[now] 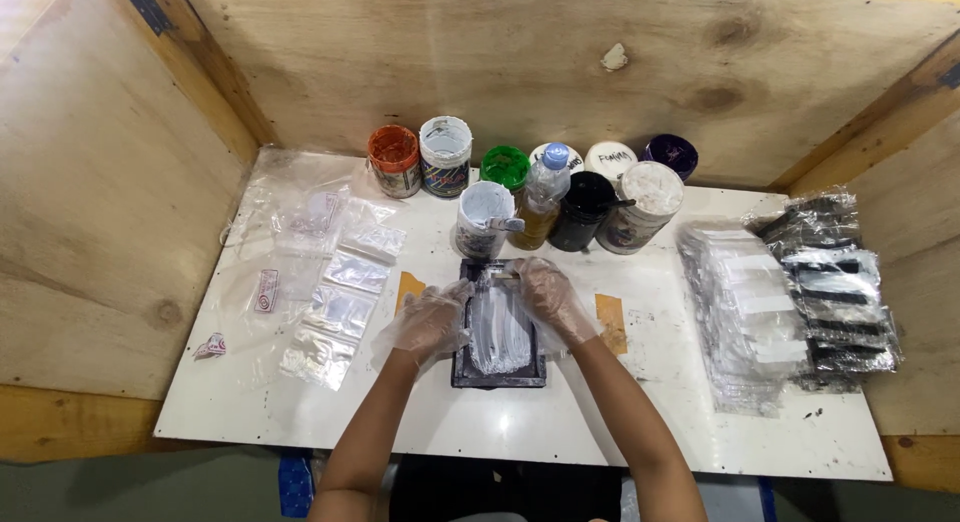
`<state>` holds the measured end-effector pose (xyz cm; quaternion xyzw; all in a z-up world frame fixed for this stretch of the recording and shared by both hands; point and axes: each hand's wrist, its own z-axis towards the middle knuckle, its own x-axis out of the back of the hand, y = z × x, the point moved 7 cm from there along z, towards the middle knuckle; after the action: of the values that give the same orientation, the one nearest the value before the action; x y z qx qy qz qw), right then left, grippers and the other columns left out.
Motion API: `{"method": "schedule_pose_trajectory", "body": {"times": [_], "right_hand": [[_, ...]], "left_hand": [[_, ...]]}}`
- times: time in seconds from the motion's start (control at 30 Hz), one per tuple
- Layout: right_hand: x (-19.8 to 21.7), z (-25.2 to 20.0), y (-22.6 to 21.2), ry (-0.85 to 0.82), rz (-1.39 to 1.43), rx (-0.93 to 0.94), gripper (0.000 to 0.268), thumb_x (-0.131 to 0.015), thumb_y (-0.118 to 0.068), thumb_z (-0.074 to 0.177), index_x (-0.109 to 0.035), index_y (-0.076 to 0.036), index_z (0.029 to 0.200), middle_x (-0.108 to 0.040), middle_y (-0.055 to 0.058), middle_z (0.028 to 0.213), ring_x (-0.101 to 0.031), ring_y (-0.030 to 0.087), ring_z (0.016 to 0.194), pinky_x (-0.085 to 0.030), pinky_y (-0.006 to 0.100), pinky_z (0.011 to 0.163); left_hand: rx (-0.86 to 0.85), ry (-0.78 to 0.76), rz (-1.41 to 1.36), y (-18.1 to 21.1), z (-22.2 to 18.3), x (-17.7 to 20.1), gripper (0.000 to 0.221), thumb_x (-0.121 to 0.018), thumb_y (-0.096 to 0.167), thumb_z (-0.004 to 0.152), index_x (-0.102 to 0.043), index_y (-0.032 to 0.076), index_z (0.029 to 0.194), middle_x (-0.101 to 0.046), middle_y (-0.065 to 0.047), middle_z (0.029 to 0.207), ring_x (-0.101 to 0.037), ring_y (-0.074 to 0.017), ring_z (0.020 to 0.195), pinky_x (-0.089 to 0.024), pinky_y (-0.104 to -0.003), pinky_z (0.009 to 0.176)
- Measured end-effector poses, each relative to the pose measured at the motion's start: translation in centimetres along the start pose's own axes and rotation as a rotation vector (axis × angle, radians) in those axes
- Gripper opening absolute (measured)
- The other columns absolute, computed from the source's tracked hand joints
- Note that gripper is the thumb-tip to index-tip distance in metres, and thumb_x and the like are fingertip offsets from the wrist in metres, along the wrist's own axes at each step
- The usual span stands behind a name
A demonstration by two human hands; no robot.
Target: Applying white emulsion or ink to small screen printing frames using a spatula at a workbench.
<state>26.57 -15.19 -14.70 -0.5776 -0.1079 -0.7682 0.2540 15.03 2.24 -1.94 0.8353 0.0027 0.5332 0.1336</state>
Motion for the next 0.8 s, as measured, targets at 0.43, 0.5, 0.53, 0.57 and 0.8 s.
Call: {"method": "schedule_pose_trajectory", "body": {"times": [0.43,0.5,0.53,0.57,0.8], "right_hand": [[1.7,-4.5,-1.7,-0.02,0.293,0.179,0.025,-0.053,-0.027,0.101,-0.067,-0.007,0.098,-0.063,0.01,0.076,-0.07,0.026,0.076,-0.057,0.029,0.066],[1.2,-5.6,-2.2,-0.117,0.127,0.27,0.019,-0.055,-0.022,0.102,-0.064,-0.006,0.096,-0.065,0.012,0.078,-0.072,0.032,0.078,-0.061,0.039,0.071],[1.3,-6.0,-2.3,-0.14,0.156,0.254,0.02,-0.056,-0.02,0.103,-0.065,-0.004,0.097,-0.067,0.013,0.079,-0.072,0.032,0.08,-0.061,0.039,0.074],[1.4,-6.4,-2.4,-0.164,0.185,0.237,0.02,-0.056,-0.019,0.103,-0.066,-0.002,0.098,-0.069,0.013,0.079,-0.073,0.032,0.083,-0.061,0.04,0.077],[-2.2,-11.7,-3.4,-0.274,-0.213,0.508,0.029,-0.041,-0.028,0.107,-0.061,-0.008,0.104,-0.062,0.004,0.077,-0.062,0.02,0.069,-0.053,0.028,0.066]], "left_hand": [[0.001,0.013,-0.017,-1.1,1.1,-1.5,0.087,-0.071,0.044,0.087,-0.034,0.019,0.161,-0.047,-0.006,0.159,-0.052,-0.0429,0.133,-0.035,-0.076,0.106],[-0.008,0.009,-0.028,-1.4,1.5,-2.4,0.087,-0.072,0.045,0.087,-0.035,0.019,0.161,-0.046,-0.005,0.16,-0.05,-0.0436,0.134,-0.034,-0.077,0.106],[-0.018,0.021,-0.033,-1.5,1.7,-2.6,0.087,-0.072,0.046,0.087,-0.033,0.021,0.161,-0.044,-0.004,0.161,-0.05,-0.0432,0.135,-0.033,-0.079,0.106],[-0.027,0.033,-0.039,-1.6,1.9,-2.8,0.088,-0.072,0.047,0.087,-0.032,0.022,0.162,-0.043,-0.003,0.162,-0.05,-0.0429,0.135,-0.031,-0.08,0.107],[0.006,0.026,-0.019,-0.8,0.8,-1.3,0.086,-0.072,0.047,0.088,-0.035,0.018,0.161,-0.046,-0.004,0.16,-0.05,-0.0411,0.137,-0.034,-0.075,0.109]]}}
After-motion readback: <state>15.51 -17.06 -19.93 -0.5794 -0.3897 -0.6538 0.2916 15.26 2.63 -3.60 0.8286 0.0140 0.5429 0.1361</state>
